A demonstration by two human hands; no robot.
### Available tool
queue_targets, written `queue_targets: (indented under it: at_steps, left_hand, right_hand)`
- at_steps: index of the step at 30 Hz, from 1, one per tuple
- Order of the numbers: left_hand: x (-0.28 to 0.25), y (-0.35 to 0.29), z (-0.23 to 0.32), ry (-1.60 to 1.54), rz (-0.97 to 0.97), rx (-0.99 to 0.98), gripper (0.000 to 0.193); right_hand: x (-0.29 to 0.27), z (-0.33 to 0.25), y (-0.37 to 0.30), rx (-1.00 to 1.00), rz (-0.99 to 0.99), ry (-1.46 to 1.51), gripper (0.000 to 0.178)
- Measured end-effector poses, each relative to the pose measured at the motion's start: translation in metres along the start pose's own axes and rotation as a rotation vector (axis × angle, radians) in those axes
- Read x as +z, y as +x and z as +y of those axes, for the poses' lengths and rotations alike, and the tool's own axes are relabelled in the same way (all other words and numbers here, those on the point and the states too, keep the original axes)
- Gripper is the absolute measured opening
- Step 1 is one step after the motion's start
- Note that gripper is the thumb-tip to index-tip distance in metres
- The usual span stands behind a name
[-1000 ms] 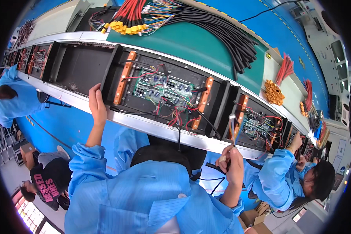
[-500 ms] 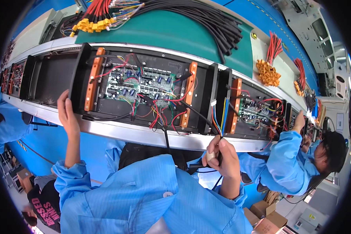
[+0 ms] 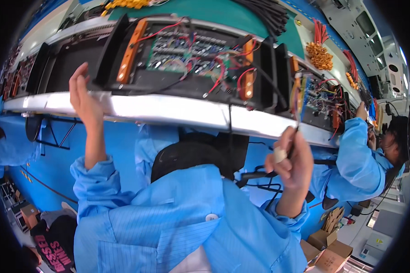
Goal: Connecting wires and components on electronic circuit boards at an assembly station.
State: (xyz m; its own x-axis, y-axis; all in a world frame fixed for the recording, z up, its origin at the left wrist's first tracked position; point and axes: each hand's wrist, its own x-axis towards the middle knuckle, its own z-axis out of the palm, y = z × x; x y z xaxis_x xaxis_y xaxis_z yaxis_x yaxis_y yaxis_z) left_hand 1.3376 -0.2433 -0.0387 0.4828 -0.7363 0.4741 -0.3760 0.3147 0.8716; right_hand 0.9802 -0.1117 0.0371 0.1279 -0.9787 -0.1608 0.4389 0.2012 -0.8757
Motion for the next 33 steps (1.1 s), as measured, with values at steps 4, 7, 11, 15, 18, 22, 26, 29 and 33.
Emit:
queue_targets:
  at_steps: [4, 7, 11, 15, 18, 22, 26, 29, 33]
  left_hand:
    - [-0.019, -0.057, 0.047, -0.218, -0.387, 0.333, 0.023]
    - [-0.015, -0.095, 0.078, -0.360, -1.021, 0.191, 0.019]
    - [0.000, -0.124, 0.099, -0.458, -1.159, 0.240, 0.021]
    - [0.015, -0.147, 0.125, -0.314, -1.131, 0.439, 0.018]
    - [0.023, -0.142, 0.138, -0.339, -1.541, -0.165, 0.019]
    - [0.041, -0.144, 0.149, -0.405, -1.550, -0.360, 0.021]
    - [0.060, -0.161, 0.140, -0.573, -1.343, -0.377, 0.022]
    - [0.073, -0.147, 0.143, -0.662, -1.291, -0.501, 0.022]
    - [0.086, -0.129, 0.153, -0.707, -1.305, -0.518, 0.022]
  right_hand:
    - [0.003, -0.009, -0.018, -0.115, -0.036, 0.053, 0.033]
    - [0.013, -0.007, -0.020, -0.096, -0.031, 0.040, 0.031]
    - [0.037, -0.001, -0.016, -0.061, -0.067, 0.047, 0.031]
    - [0.045, 0.011, -0.007, -0.045, -0.315, 0.029, 0.032]
    - [0.043, 0.012, -0.004, -0.070, -0.201, -0.044, 0.032]
    - [0.036, 0.001, 0.007, -0.083, -0.194, -0.050, 0.033]
    - [0.037, -0.009, 0.012, -0.072, -0.148, -0.050, 0.037]
    - [0.048, -0.017, 0.013, -0.073, 0.044, -0.131, 0.041]
    - [0.056, -0.019, 0.020, -0.121, 0.096, -0.083, 0.044]
